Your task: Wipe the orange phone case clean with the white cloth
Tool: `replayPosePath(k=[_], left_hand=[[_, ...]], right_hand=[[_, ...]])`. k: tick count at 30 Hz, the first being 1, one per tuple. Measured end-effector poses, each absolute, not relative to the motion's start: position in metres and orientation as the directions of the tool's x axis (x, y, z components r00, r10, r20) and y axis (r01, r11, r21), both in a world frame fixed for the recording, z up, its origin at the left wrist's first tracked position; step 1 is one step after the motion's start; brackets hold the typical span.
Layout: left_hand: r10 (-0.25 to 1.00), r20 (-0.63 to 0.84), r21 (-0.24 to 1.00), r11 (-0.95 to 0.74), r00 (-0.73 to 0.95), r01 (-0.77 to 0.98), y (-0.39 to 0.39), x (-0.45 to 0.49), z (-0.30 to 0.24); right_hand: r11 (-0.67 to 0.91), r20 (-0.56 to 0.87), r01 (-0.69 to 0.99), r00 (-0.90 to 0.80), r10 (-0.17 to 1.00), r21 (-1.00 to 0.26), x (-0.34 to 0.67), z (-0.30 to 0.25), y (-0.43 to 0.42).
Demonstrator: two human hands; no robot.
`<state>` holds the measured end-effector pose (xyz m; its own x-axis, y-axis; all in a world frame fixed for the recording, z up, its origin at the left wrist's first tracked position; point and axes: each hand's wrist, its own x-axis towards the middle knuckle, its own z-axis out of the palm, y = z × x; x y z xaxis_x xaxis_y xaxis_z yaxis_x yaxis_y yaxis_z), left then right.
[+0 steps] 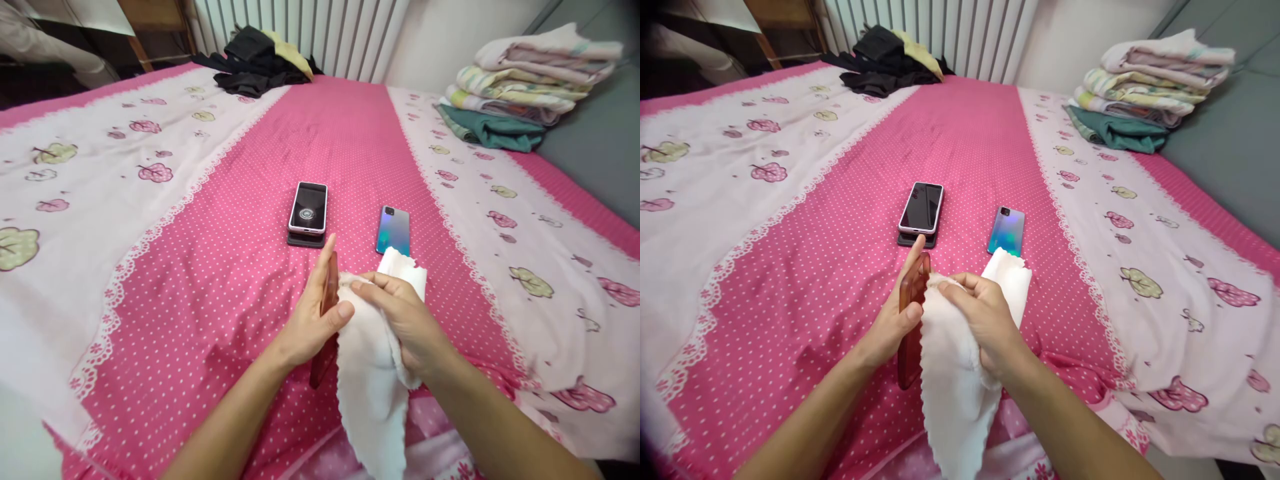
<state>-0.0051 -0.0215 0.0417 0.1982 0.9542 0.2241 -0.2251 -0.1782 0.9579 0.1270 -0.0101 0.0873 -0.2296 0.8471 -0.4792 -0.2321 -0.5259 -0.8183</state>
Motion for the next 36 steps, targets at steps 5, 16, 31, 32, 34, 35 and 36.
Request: replayPosePath(k=[5, 16, 31, 32, 34, 35, 36], left_hand=[[0.946, 0.248, 0.969, -0.243, 0.208, -0.052, -0.026, -0.003, 0.032], [0.941, 0.202, 0.967, -0.235, 0.27, 0.095, -0.03, -0.007, 0.041], [0.898, 0.157, 0.946, -0.256, 0.411, 0.198, -0.033, -0.011, 0.051], [0.911, 0.16, 0.941, -0.257, 0.381, 0.219, -0.032, -0.009, 0.049], [0.938, 0.187, 0.929, -0.266, 0.292, 0.258, -0.031, -0.007, 0.046], [0.947, 0.213, 0.921, -0.277, 0.242, 0.272, -0.031, -0.007, 0.046], [0.949, 0.248, 0.912, -0.296, 0.194, 0.283, -0.031, -0.007, 0.045]], right_hand=[[-0.659, -0.522, -0.367, -0.41, 0.748, -0.656, 0.129, 0.094, -0.009], [-0.798, -0.492, -0.434, -0.63, 0.601, -0.419, 0.13, 0.085, -0.017], [-0.492, -0.327, -0.184, -0.549, 0.769, -0.851, 0.136, 0.092, -0.015], [-0.481, -0.328, -0.19, -0.52, 0.789, -0.856, 0.135, 0.091, -0.014], [-0.487, -0.344, -0.226, -0.469, 0.813, -0.844, 0.134, 0.09, -0.014], [-0.498, -0.354, -0.244, -0.459, 0.815, -0.832, 0.134, 0.09, -0.014], [-0.509, -0.358, -0.259, -0.461, 0.812, -0.821, 0.134, 0.089, -0.014]])
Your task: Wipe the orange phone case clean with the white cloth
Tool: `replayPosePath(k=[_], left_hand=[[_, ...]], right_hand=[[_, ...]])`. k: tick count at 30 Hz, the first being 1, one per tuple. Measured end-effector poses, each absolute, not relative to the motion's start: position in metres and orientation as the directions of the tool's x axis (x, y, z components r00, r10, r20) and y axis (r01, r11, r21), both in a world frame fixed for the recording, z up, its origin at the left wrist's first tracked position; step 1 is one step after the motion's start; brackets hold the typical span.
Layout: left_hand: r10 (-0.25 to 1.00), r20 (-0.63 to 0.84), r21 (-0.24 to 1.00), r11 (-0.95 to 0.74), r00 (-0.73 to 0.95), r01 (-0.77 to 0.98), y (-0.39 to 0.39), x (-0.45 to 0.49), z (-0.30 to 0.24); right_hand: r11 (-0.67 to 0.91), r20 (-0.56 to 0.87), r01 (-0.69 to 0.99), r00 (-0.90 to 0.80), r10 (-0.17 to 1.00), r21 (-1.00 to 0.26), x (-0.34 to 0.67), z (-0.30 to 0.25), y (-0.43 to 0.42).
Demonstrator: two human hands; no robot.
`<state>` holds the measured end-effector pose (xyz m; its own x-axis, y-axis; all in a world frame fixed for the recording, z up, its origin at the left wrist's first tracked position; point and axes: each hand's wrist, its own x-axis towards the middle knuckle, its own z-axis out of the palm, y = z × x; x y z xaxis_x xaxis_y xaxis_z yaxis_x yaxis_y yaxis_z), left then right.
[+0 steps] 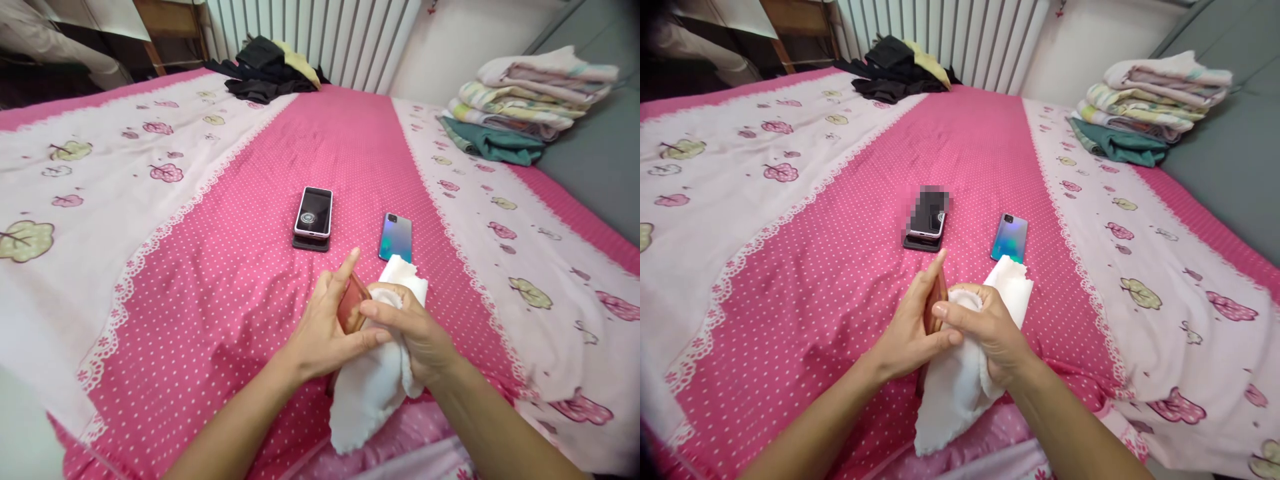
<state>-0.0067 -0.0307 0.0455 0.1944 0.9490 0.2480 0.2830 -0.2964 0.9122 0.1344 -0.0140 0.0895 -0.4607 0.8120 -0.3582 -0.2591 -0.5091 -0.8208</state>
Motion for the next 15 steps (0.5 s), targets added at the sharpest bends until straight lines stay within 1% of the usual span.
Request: replayPosePath(k=[2, 4, 7, 9, 10, 15], left_hand=[[0.933, 0.34, 0.882, -0.36, 0.119, 0.305, -0.03, -0.008, 0.047], [0.886, 0.455, 0.82, -0.455, 0.086, 0.347, -0.029, -0.012, 0.051], [0.783, 0.613, 0.661, -0.58, 0.103, 0.476, -0.025, -0.021, 0.054], [0.744, 0.655, 0.57, -0.601, 0.132, 0.561, -0.022, -0.026, 0.054], [0.738, 0.659, 0.546, -0.601, 0.143, 0.584, -0.021, -0.028, 0.053], [0.735, 0.666, 0.57, -0.61, 0.125, 0.551, -0.018, -0.029, 0.049]], right_hand=[[-0.525, -0.356, -0.275, -0.484, 0.8, -0.805, 0.136, 0.09, -0.014], [-0.539, -0.338, -0.284, -0.531, 0.777, -0.793, 0.136, 0.091, -0.014], [-0.566, -0.317, -0.314, -0.581, 0.75, -0.763, 0.136, 0.091, -0.014], [-0.592, -0.323, -0.347, -0.588, 0.742, -0.728, 0.134, 0.09, -0.014], [-0.61, -0.331, -0.36, -0.593, 0.734, -0.706, 0.133, 0.089, -0.014], [-0.714, -0.349, -0.417, -0.664, 0.662, -0.562, 0.129, 0.084, -0.014]])
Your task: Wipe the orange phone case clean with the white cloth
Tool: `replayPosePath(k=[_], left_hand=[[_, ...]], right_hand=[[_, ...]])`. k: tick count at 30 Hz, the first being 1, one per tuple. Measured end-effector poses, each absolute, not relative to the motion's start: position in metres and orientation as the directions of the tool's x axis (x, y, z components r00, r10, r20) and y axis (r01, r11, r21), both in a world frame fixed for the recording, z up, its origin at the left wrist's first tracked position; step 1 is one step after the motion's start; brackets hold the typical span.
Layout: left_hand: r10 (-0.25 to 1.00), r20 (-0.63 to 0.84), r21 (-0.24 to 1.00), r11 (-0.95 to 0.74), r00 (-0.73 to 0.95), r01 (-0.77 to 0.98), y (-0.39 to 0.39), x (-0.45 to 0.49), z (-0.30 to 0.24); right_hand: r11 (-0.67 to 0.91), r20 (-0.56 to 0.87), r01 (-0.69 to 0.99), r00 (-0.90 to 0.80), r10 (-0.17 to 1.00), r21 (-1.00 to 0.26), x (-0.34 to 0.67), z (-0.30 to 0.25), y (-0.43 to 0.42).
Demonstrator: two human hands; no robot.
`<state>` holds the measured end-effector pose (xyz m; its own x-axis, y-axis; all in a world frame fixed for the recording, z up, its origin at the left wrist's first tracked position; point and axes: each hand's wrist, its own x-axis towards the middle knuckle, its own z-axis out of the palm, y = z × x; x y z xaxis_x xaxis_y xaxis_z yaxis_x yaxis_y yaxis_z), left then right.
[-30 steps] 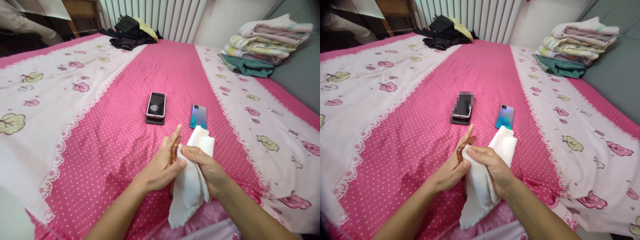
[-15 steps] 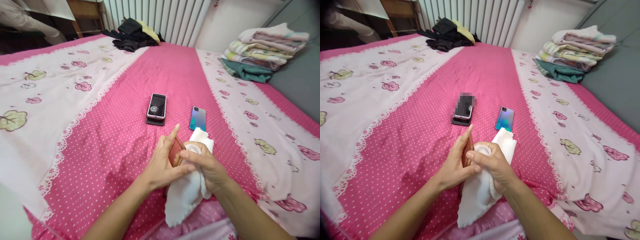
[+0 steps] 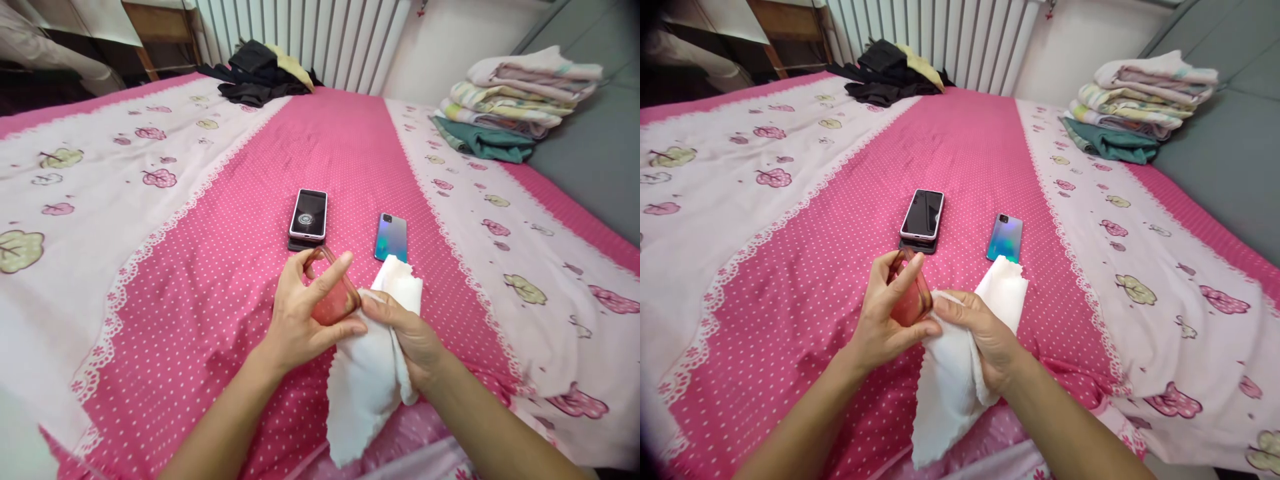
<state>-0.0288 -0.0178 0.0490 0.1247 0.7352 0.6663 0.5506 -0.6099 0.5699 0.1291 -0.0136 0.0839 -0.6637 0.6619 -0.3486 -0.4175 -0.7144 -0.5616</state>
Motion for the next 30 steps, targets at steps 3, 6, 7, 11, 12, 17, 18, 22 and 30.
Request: replayPosePath(k=[3, 6, 7, 11, 12, 17, 18, 22, 30], left_hand=[[0.743, 0.658, 0.575, -0.603, 0.125, 0.554, -0.018, -0.028, 0.047], [0.76, 0.635, 0.563, -0.578, 0.138, 0.59, -0.02, -0.027, 0.047], [0.766, 0.628, 0.566, -0.57, 0.136, 0.596, -0.02, -0.027, 0.048], [0.793, 0.603, 0.62, -0.534, 0.087, 0.575, -0.025, -0.02, 0.049], [0.799, 0.596, 0.636, -0.526, 0.073, 0.565, -0.026, -0.018, 0.049], [0.83, 0.557, 0.713, -0.488, 0.016, 0.503, -0.031, -0.012, 0.05], [0.836, 0.549, 0.726, -0.482, 0.008, 0.49, -0.032, -0.012, 0.051], [0.844, 0.536, 0.76, -0.474, -0.016, 0.445, -0.033, -0.012, 0.052], [0.849, 0.528, 0.789, -0.489, -0.004, 0.372, -0.035, -0.012, 0.054]], right_hand=[[-0.744, -0.349, -0.453, -0.68, 0.645, -0.492, 0.128, 0.083, -0.015], [-0.754, -0.376, -0.475, -0.665, 0.645, -0.453, 0.127, 0.083, -0.016], [-0.761, -0.391, -0.476, -0.661, 0.64, -0.442, 0.127, 0.082, -0.017], [-0.772, -0.424, -0.474, -0.65, 0.631, -0.423, 0.126, 0.081, -0.019], [-0.769, -0.419, -0.475, -0.649, 0.634, -0.428, 0.126, 0.081, -0.019], [-0.736, -0.371, -0.475, -0.65, 0.663, -0.483, 0.122, 0.084, -0.021], [-0.728, -0.369, -0.473, -0.645, 0.67, -0.496, 0.122, 0.084, -0.021], [-0.706, -0.365, -0.461, -0.627, 0.688, -0.538, 0.119, 0.083, -0.023], [-0.662, -0.323, -0.445, -0.622, 0.713, -0.604, 0.117, 0.084, -0.024]])
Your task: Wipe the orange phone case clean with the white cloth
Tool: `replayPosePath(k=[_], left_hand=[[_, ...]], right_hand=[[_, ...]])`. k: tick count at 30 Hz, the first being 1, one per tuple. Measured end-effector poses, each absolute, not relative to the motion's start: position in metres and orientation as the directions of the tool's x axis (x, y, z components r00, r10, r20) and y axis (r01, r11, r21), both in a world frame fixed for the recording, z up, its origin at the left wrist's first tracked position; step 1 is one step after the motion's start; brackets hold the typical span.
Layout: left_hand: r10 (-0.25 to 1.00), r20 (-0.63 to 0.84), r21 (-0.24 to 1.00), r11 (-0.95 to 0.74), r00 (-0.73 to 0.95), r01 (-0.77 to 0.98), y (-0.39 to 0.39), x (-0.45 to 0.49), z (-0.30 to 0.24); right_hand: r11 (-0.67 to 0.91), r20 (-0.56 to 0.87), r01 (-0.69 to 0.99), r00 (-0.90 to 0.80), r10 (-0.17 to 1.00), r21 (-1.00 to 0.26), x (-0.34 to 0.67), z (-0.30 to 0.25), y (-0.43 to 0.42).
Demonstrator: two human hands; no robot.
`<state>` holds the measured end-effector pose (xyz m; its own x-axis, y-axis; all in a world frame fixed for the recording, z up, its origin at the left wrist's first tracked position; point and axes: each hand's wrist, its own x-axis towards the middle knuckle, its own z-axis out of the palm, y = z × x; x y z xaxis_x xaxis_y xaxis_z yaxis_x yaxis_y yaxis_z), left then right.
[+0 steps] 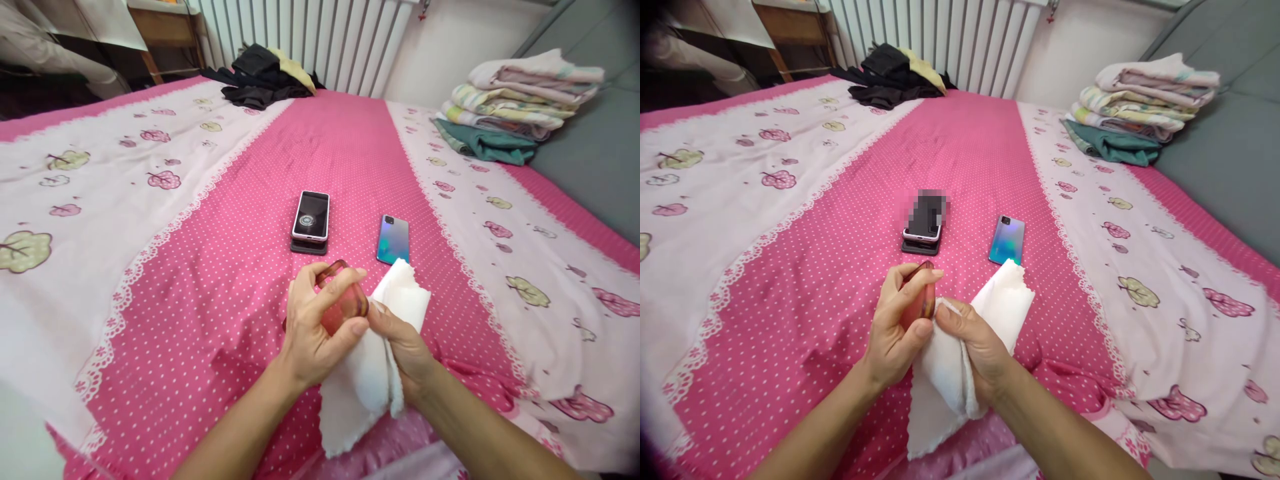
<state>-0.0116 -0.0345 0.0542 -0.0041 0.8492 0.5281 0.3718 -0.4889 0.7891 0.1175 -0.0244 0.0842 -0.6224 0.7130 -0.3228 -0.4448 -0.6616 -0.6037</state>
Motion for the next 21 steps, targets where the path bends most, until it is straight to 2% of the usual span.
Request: replayPosePath(k=[7, 11, 16, 21], left_hand=[[0.87, 0.491, 0.826, -0.481, 0.045, 0.294, -0.037, -0.013, 0.056], [0.881, 0.466, 0.838, -0.471, 0.087, 0.275, -0.039, -0.013, 0.059], [0.882, 0.458, 0.846, -0.471, 0.112, 0.25, -0.038, -0.012, 0.058], [0.89, 0.437, 0.864, -0.456, 0.133, 0.213, -0.037, -0.012, 0.056]], right_hand=[[-0.597, -0.277, -0.444, -0.596, 0.753, -0.668, 0.125, 0.081, -0.021], [-0.515, -0.216, -0.396, -0.593, 0.776, -0.76, 0.128, 0.084, -0.018], [-0.301, -0.069, -0.308, -0.586, 0.807, -0.902, 0.133, 0.087, -0.012], [0.008, 0.083, -0.135, -0.561, 0.823, -0.991, 0.138, 0.088, -0.004]])
